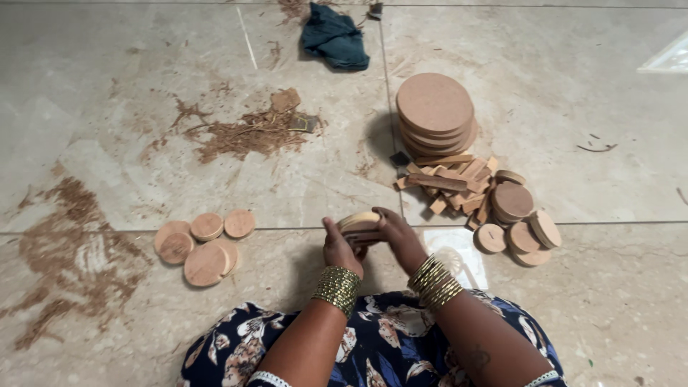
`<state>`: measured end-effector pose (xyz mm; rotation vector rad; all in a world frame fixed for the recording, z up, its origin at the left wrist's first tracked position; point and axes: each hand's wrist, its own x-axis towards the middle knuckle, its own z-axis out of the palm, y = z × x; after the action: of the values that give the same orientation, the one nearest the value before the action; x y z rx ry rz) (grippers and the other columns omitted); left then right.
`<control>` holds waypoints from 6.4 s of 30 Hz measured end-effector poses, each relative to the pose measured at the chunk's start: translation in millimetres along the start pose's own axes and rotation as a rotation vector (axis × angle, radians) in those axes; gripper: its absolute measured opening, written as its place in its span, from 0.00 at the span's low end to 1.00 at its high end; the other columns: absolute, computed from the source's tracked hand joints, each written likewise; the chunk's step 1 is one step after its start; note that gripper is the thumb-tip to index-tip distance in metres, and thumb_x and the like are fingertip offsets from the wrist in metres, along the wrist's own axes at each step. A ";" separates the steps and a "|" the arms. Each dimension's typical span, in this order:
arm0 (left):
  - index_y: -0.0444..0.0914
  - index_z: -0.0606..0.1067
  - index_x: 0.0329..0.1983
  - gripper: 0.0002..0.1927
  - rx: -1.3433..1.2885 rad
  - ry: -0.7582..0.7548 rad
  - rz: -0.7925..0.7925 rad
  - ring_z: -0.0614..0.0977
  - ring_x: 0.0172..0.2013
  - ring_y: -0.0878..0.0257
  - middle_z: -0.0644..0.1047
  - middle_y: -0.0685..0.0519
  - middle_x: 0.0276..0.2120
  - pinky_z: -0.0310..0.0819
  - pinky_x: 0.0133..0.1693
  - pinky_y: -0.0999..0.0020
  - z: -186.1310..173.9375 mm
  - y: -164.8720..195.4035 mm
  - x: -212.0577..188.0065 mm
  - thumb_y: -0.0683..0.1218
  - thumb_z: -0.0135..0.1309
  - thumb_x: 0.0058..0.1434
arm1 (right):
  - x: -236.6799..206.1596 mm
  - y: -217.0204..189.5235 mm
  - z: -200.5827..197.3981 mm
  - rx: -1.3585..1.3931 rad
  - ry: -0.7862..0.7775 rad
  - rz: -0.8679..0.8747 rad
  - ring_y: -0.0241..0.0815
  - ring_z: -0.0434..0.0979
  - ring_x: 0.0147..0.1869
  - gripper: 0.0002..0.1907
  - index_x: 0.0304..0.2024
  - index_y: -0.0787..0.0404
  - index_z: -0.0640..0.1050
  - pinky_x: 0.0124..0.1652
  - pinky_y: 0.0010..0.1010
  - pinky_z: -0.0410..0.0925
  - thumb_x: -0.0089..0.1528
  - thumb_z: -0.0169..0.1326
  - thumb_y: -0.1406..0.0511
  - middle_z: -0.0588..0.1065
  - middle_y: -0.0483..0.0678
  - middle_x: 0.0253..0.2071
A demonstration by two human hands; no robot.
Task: The person sits on the floor assembling small wooden toy pieces, fitting small wooden sticks into slots on round wooden discs by hand and setting completed discs aside. They pick pieces one at a time from piles of cut wood on the floor and press the parts together.
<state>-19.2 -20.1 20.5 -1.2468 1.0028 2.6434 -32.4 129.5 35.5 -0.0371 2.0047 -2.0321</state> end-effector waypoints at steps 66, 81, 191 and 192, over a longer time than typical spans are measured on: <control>0.32 0.75 0.49 0.21 0.069 -0.333 -0.084 0.82 0.43 0.56 0.80 0.45 0.43 0.77 0.49 0.60 -19.9 -39.6 36.7 0.52 0.38 0.70 | -27.8 -38.6 36.3 -0.833 -0.070 -0.723 0.60 0.74 0.65 0.24 0.60 0.65 0.76 0.65 0.48 0.63 0.64 0.43 0.63 0.77 0.61 0.60; 0.32 0.79 0.49 0.22 0.587 -0.212 0.395 0.83 0.47 0.53 0.82 0.42 0.47 0.75 0.51 0.59 -4.6 -33.9 7.3 0.51 0.42 0.68 | -21.0 -35.4 23.4 -0.537 0.026 -0.381 0.55 0.75 0.61 0.23 0.62 0.66 0.75 0.62 0.40 0.65 0.69 0.42 0.62 0.76 0.60 0.58; 0.29 0.75 0.58 0.21 0.718 -0.437 1.071 0.81 0.55 0.52 0.79 0.40 0.55 0.73 0.58 0.62 -11.8 7.1 -12.1 0.48 0.48 0.69 | -15.7 -57.0 -11.4 -0.289 0.169 -0.246 0.43 0.79 0.33 0.12 0.35 0.66 0.82 0.35 0.33 0.72 0.66 0.54 0.63 0.81 0.52 0.30; 0.29 0.74 0.58 0.21 0.732 -0.454 1.060 0.82 0.55 0.52 0.80 0.40 0.54 0.73 0.58 0.62 -12.1 6.6 -15.3 0.48 0.48 0.69 | -17.3 -58.7 -9.3 -0.296 0.171 -0.284 0.46 0.79 0.34 0.11 0.35 0.67 0.82 0.35 0.35 0.72 0.65 0.55 0.64 0.80 0.53 0.31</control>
<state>-2.8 -28.9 29.2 0.1229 2.6397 2.3439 -28.6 142.0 95.9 -0.2281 2.5202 -1.9307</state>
